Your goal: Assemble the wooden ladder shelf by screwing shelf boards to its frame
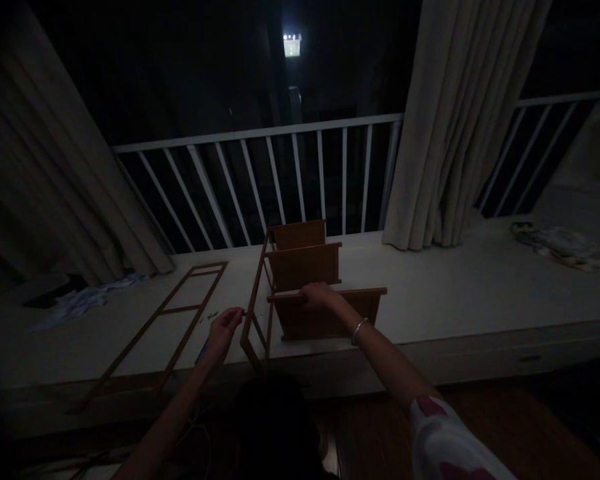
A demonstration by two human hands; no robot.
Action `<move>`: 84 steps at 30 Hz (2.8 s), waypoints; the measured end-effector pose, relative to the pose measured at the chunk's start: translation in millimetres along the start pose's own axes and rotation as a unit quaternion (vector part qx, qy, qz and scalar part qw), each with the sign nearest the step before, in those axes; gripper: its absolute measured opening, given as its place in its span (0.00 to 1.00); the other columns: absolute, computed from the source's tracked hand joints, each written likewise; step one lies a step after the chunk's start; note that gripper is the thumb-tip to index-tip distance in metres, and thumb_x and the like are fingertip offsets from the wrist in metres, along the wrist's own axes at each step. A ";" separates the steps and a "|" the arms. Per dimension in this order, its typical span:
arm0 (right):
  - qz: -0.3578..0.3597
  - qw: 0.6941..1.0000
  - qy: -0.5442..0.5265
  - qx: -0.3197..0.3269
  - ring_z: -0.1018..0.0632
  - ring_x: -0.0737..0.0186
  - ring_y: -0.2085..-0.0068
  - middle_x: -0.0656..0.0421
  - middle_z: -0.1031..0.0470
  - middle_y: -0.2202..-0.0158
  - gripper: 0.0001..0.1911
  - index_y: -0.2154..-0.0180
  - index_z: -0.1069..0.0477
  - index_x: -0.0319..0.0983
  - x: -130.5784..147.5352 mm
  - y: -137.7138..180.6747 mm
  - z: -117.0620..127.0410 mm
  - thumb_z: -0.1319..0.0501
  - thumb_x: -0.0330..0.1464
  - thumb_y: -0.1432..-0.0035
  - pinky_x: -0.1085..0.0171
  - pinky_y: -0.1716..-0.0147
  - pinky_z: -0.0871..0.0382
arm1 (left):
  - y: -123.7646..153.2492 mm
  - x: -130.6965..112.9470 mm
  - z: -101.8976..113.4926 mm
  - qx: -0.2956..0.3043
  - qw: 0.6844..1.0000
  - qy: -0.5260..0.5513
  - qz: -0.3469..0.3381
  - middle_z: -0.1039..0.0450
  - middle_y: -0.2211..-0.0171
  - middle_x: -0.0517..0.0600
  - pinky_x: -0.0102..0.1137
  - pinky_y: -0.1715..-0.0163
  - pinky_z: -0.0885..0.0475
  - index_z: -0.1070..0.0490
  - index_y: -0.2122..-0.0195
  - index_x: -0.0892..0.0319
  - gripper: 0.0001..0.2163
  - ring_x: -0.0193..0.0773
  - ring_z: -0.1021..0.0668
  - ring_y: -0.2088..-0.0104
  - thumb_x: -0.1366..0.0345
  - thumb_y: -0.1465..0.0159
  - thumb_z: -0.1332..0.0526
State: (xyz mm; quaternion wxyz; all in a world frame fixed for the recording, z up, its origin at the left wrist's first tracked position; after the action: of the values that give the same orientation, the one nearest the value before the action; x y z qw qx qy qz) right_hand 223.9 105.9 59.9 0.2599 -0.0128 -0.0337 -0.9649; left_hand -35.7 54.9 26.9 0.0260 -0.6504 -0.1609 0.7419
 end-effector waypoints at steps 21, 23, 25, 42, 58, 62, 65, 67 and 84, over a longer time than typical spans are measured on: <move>-0.012 1.000 -0.009 0.008 0.28 0.56 0.56 0.57 0.27 0.58 0.19 0.58 0.31 0.45 -12.5 3.8 -2.8 0.42 0.43 0.54 0.63 0.61 0.39 | 11.5 -17.1 -2.5 -0.069 0.997 -0.036 -0.026 0.27 0.73 0.51 0.30 0.67 0.32 0.30 0.72 0.63 0.15 0.36 0.26 0.70 0.55 0.53 0.38; -0.014 1.000 -0.003 0.003 0.28 0.55 0.56 0.56 0.27 0.58 0.20 0.58 0.31 0.44 -12.9 3.0 -2.9 0.42 0.44 0.54 0.63 0.61 0.39 | 12.6 -12.6 -2.2 -0.068 0.997 -0.026 -0.013 0.27 0.73 0.51 0.30 0.68 0.31 0.29 0.72 0.63 0.16 0.36 0.26 0.70 0.55 0.53 0.38; -0.016 1.000 0.002 -0.002 0.28 0.54 0.57 0.55 0.27 0.58 0.21 0.58 0.31 0.44 -13.5 2.0 -3.6 0.41 0.44 0.55 0.63 0.62 0.39 | 13.7 -8.2 -2.1 -0.070 0.997 -0.014 0.002 0.26 0.73 0.52 0.30 0.67 0.31 0.29 0.71 0.64 0.16 0.37 0.26 0.70 0.55 0.54 0.38; -0.017 1.000 0.005 0.015 0.27 0.55 0.57 0.55 0.27 0.59 0.20 0.59 0.31 0.44 -8.4 1.2 -1.0 0.42 0.44 0.54 0.63 0.62 0.39 | 38.5 -18.8 -11.8 -0.032 0.999 -0.017 0.033 0.28 0.59 0.52 0.30 0.63 0.32 0.30 0.58 0.60 0.18 0.39 0.27 0.60 0.57 0.48 0.41; 0.019 0.999 0.039 -0.029 0.26 0.55 0.60 0.53 0.26 0.62 0.27 0.56 0.33 0.42 7.0 6.2 7.6 0.55 0.52 0.47 0.64 0.64 0.39 | 40.6 -27.3 -15.7 -0.030 0.999 -0.028 0.004 0.29 0.59 0.54 0.30 0.65 0.30 0.35 0.53 0.60 0.21 0.38 0.26 0.61 0.61 0.49 0.40; 0.046 0.996 0.064 -0.037 0.27 0.55 0.60 0.53 0.26 0.62 0.24 0.54 0.35 0.43 15.2 10.3 10.4 0.55 0.49 0.45 0.64 0.64 0.39 | 44.3 -36.6 -14.4 -0.040 0.998 -0.041 -0.002 0.28 0.61 0.54 0.29 0.68 0.30 0.31 0.58 0.61 0.17 0.38 0.26 0.63 0.61 0.49 0.40; 0.069 0.994 0.075 -0.038 0.26 0.55 0.60 0.53 0.26 0.62 0.24 0.54 0.35 0.43 21.9 11.3 10.3 0.54 0.49 0.45 0.63 0.64 0.39 | 46.4 -41.2 -13.0 -0.041 0.998 -0.045 0.001 0.27 0.64 0.52 0.28 0.70 0.30 0.30 0.61 0.61 0.15 0.37 0.25 0.66 0.61 0.49 0.40; 0.084 0.993 0.076 -0.040 0.27 0.55 0.60 0.53 0.26 0.62 0.23 0.55 0.34 0.43 26.4 11.4 9.8 0.54 0.48 0.44 0.63 0.64 0.40 | 47.1 -42.1 -12.0 -0.044 0.998 -0.041 0.001 0.27 0.66 0.52 0.27 0.71 0.30 0.30 0.62 0.61 0.14 0.36 0.25 0.67 0.61 0.49 0.40; 0.128 0.990 0.051 -0.021 0.27 0.57 0.60 0.53 0.26 0.62 0.22 0.56 0.33 0.42 48.6 3.4 5.2 0.51 0.48 0.46 0.65 0.63 0.40 | 47.2 -33.2 -20.0 -0.075 0.996 -0.046 -0.027 0.29 0.69 0.51 0.28 0.69 0.30 0.31 0.66 0.62 0.10 0.33 0.27 0.68 0.64 0.48 0.42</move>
State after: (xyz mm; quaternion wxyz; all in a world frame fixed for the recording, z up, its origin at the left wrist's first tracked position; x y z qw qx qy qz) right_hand 183.6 79.0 67.3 0.3825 0.0273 0.0015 -0.9235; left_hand -3.1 6.1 43.7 -0.0106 -0.6114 -0.2346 0.7557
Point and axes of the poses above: each hand's wrist, its own y-axis away from the middle knuckle, its own z-axis out of the back of the hand, x = y × z, the point moved 6 cm from there along -y, towards the middle knuckle
